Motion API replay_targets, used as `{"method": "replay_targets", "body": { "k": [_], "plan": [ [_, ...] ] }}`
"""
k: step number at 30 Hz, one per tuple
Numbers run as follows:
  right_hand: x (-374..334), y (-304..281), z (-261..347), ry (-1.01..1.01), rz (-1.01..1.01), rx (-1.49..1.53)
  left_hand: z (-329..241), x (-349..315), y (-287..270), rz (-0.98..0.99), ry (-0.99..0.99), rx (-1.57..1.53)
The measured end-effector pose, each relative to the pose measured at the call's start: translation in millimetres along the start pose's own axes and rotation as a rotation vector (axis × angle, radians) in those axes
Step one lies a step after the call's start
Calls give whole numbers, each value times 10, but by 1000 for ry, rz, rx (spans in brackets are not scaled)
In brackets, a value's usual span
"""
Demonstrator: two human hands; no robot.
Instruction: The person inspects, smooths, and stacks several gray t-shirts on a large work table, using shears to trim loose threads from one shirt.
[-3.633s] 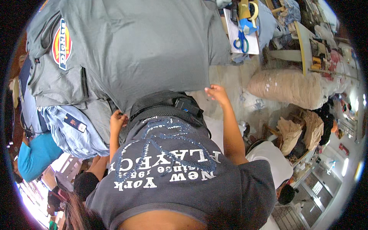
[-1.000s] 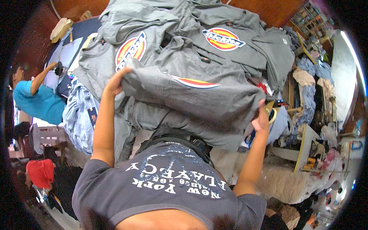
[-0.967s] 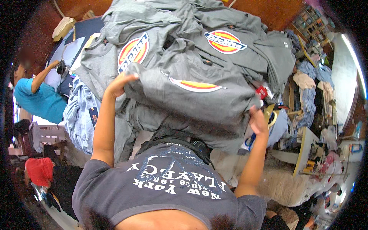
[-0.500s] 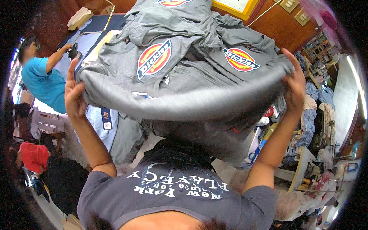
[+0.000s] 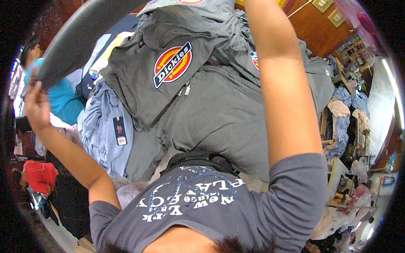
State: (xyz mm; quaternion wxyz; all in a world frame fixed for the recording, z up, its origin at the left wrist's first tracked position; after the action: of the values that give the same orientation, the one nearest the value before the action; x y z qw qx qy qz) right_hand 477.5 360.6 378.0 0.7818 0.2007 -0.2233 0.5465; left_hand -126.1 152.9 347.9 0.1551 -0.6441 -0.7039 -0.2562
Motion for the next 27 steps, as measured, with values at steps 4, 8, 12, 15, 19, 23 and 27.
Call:
{"method": "replay_targets", "body": {
  "k": [4,8,12,15,19,23,27],
  "plan": [
    [-454,-355,-1199,251,-84,-256,992,-771,459,103,-239,-127],
    [-1234,-726,-1885,404,-47,-460,1997,-1730,964,243,-652,-92],
    [-2272,-488,-1310,162,5,-415,2377,-2229,745,382,-511,694],
    [-3225,-1071,-843,54,-26,-554,1896,-2124,1125,167,-107,1110],
    [-4803,-2107,-364,268,-293,-958,2325,-2066,1777,489,-166,704],
    [-5982,-2334,60,317,-334,-1420,2941,-2185,2440,731,-201,666],
    [-6280,-2324,163,382,-320,-1451,3387,-2148,2825,648,-319,1055]
  ]
}}
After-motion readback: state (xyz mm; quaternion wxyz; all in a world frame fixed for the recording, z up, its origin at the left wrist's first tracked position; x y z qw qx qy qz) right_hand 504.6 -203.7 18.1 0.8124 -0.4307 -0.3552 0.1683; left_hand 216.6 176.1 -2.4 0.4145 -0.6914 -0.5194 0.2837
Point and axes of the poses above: each hand's wrist, its own x-axis towards the middle knuckle, its own y-axis out of the palm, z = x × y, the point moved 8 cm from there along x, towards the middle knuckle, and after that the axes turned 1 degree about y, right-handed, at the moved point
